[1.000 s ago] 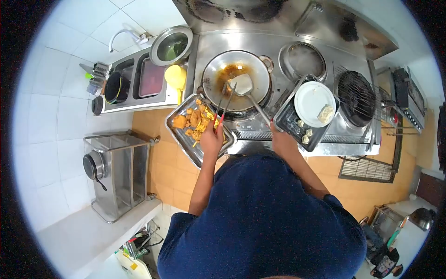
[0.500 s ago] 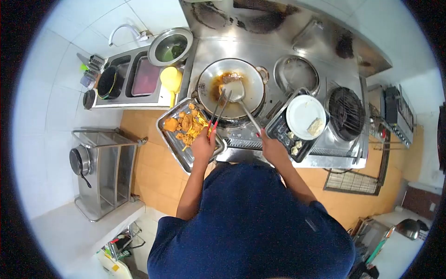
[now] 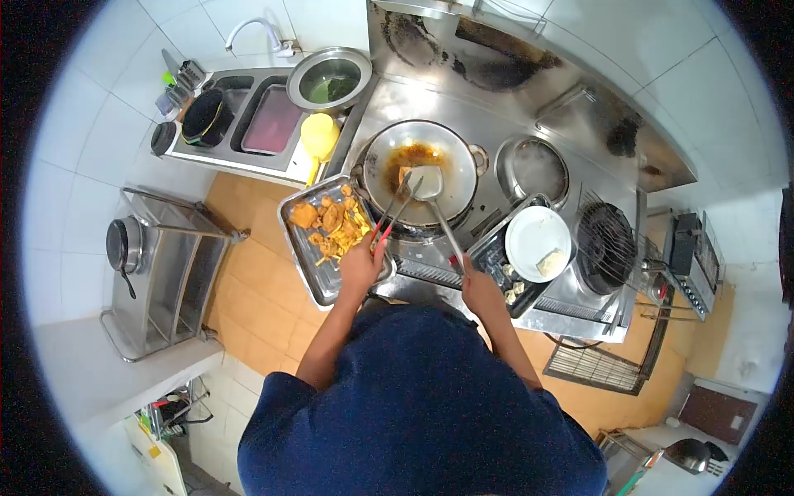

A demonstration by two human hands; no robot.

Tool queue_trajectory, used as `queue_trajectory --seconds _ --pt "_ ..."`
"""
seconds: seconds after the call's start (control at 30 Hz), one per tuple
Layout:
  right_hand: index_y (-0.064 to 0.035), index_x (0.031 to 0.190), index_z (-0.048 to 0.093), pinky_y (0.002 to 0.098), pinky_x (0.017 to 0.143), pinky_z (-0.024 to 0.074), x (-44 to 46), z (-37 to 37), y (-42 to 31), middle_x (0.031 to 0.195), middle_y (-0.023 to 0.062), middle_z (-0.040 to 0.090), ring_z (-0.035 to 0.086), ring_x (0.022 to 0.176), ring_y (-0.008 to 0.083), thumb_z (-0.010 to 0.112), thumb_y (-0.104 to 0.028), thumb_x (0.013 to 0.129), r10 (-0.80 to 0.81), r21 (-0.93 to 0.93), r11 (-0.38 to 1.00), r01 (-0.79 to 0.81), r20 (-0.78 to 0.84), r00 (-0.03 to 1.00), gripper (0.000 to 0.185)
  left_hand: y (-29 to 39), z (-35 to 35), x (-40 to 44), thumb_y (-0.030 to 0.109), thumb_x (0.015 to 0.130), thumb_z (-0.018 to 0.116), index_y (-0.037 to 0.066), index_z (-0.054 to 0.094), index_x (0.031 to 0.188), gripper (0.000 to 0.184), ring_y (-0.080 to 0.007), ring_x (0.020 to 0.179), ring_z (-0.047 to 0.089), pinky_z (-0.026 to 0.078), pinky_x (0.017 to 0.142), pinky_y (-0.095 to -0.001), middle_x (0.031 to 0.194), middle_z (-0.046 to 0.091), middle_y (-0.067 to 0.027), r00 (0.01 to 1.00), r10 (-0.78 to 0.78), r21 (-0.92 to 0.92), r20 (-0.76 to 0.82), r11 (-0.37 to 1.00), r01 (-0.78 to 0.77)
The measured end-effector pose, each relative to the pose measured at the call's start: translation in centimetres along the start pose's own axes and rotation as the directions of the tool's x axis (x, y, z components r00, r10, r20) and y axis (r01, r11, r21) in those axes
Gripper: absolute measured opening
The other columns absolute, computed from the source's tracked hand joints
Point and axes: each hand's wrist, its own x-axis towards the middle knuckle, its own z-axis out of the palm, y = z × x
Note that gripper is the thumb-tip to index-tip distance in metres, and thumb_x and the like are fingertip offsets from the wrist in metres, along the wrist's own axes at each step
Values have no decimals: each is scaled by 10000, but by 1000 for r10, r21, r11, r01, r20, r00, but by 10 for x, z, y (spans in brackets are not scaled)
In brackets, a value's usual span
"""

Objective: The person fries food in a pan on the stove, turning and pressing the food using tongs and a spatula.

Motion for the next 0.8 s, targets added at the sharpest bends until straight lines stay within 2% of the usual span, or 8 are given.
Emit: queue_trajectory --seconds 0.07,0.23,0.37,0.47,0.5,0.6,0.73,0.8 --pt "-79 1482 369 554 719 543 13 7 5 864 296 666 673 777 436 504 -221 953 -49 37 998 52 -80 996 565 -2 2 4 451 934 572 71 657 1149 444 -391 613 654 508 554 -487 635 641 -188 1000 29 -6 -12 1000 -29" --pt "-99 1479 380 566 770 534 4 -16 -16 915 305 674 677 827 465 403 -143 937 97 34 994 -100 62 993 544 6 -3 11 519 929 561 125 651 1214 495 -388 627 652 494 569 -499 631 624 -181 1000 18 4 -21 1000 -18" --pt "-98 1467 395 575 754 509 8 6 -1 856 287 662 643 794 484 523 -212 929 92 42 995 -92 15 996 564 -2 4 16 479 935 572 139 647 1226 454 -386 613 648 489 543 -489 597 605 -174 1000 9 6 9 1000 -9" --pt "-85 1442 425 573 739 511 -6 -10 -9 824 275 661 644 778 474 522 -204 928 61 58 997 -58 -49 997 537 11 -9 15 452 921 589 82 644 1191 462 -393 632 659 510 580 -502 641 642 -187 1000 10 11 9 1000 -10" --pt "-84 1435 436 572 735 513 -8 -12 -9 830 275 661 647 783 471 521 -200 928 86 55 995 -86 13 996 527 13 -12 14 438 925 591 67 639 1193 460 -394 626 654 500 563 -503 632 633 -187 999 26 -11 -18 1000 -26" --pt "-87 1462 406 566 738 534 -2 -8 -3 853 296 671 674 794 454 442 -160 932 67 25 997 -67 17 998 536 9 -11 13 432 930 589 60 634 1197 460 -398 625 650 491 554 -499 626 626 -188 999 33 -31 -28 999 -34" --pt "-50 1467 374 562 720 535 2 -14 -9 850 291 673 677 785 450 429 -139 924 17 29 999 -16 -22 1000 553 6 -8 14 453 933 593 129 644 1236 447 -373 600 642 481 535 -470 628 620 -158 999 34 13 -30 999 -33" --pt "-50 1462 380 564 721 533 -5 -20 -12 849 293 673 678 788 449 429 -139 927 20 -19 1000 -20 3 1000 545 2 -9 15 448 932 597 102 639 1217 451 -379 603 641 477 535 -472 628 616 -175 997 52 -36 -59 998 -54"
